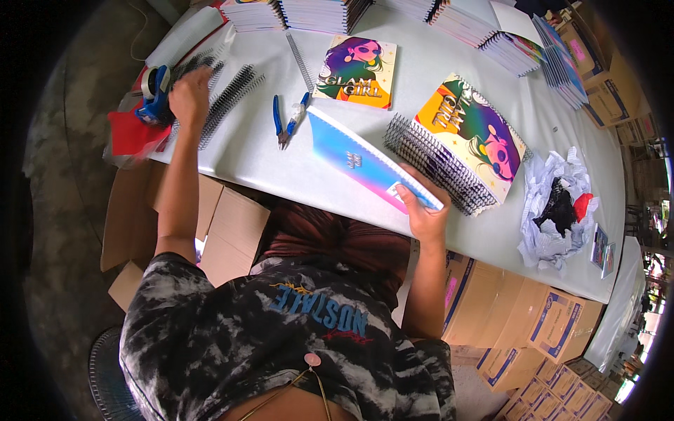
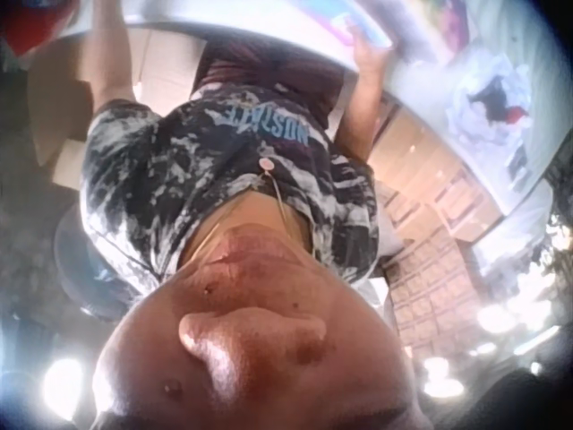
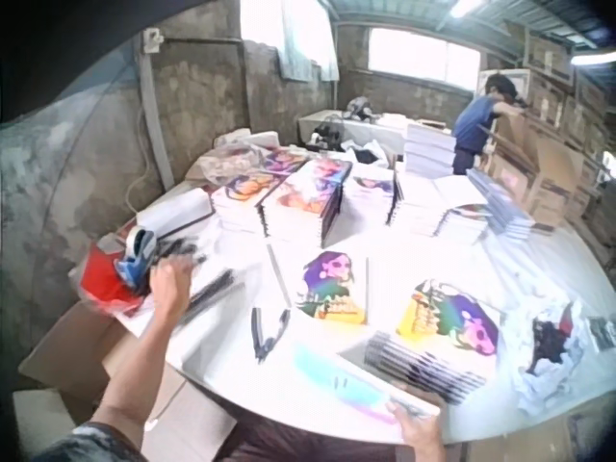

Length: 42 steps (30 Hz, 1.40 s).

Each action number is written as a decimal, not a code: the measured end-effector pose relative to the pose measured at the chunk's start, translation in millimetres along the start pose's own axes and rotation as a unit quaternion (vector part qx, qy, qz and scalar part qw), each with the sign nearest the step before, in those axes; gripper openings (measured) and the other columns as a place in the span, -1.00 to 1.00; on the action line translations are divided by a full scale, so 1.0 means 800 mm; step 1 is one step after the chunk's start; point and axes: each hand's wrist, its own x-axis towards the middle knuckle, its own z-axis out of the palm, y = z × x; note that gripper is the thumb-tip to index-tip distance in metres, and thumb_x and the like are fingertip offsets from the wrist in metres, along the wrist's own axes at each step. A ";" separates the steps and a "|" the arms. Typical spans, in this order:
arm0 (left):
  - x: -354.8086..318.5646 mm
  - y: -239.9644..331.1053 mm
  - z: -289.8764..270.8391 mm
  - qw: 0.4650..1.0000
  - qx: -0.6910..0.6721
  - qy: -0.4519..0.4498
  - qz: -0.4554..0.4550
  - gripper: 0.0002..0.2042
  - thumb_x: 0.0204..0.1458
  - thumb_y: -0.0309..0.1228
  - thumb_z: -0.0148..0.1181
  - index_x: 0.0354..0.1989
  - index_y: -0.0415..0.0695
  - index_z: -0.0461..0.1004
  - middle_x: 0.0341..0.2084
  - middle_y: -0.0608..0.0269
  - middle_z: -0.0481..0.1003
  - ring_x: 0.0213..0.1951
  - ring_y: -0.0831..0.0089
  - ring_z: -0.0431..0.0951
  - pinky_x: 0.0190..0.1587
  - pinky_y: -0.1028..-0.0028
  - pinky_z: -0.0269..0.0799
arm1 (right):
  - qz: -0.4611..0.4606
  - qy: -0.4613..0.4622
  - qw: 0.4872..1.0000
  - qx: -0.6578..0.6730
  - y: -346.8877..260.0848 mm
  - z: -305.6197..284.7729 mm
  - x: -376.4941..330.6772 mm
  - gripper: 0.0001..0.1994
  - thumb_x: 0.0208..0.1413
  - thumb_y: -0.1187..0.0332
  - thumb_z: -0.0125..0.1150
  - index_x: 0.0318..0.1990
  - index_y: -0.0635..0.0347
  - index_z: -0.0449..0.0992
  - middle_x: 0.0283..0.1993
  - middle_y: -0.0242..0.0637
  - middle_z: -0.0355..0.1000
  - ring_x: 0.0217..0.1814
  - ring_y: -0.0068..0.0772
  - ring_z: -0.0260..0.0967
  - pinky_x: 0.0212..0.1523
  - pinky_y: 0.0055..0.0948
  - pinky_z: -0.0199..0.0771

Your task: The person assembles spiral-bound notebooks by inserting metal coils into the punched holes of the covers and pages. They use pliers to secure the ends of the coils and repeatedly flip the notebooks to check alignment. Finished notebooks are stacked on the table and placed into a cardboard box.

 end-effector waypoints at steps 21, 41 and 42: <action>-0.048 0.162 -0.070 0.694 -0.545 -0.471 -0.018 -0.54 0.16 -0.04 -0.17 -0.51 -0.20 0.40 -0.78 0.46 0.08 -0.68 0.66 0.04 -0.61 0.62 0.01 | -0.023 0.028 0.999 0.004 -0.005 0.006 0.000 -0.75 -0.04 0.62 0.15 -0.14 0.40 0.47 -0.14 -0.13 0.46 -0.14 -0.50 0.40 -0.07 -0.57 0.35; 0.008 0.178 -0.132 0.849 -0.211 -0.284 0.393 -0.71 -0.13 -0.42 0.22 -0.18 -0.15 0.42 -0.25 0.17 0.46 -0.14 0.22 0.41 0.02 0.32 0.21 | -0.037 -0.018 0.998 -0.047 -0.011 0.026 -0.002 -0.74 -0.01 0.61 0.06 -0.11 0.35 0.48 -0.14 -0.15 0.48 -0.23 -0.51 0.42 -0.19 -0.57 0.38; -0.001 0.180 -0.128 0.862 -0.217 -0.219 0.401 -0.73 -0.15 -0.42 0.23 -0.23 -0.16 0.43 -0.28 0.19 0.46 -0.17 0.22 0.41 0.00 0.32 0.21 | -0.059 -0.015 0.997 -0.054 -0.011 0.027 -0.001 -0.73 -0.02 0.62 0.05 -0.12 0.35 0.48 -0.14 -0.14 0.47 -0.19 -0.46 0.43 -0.16 -0.55 0.39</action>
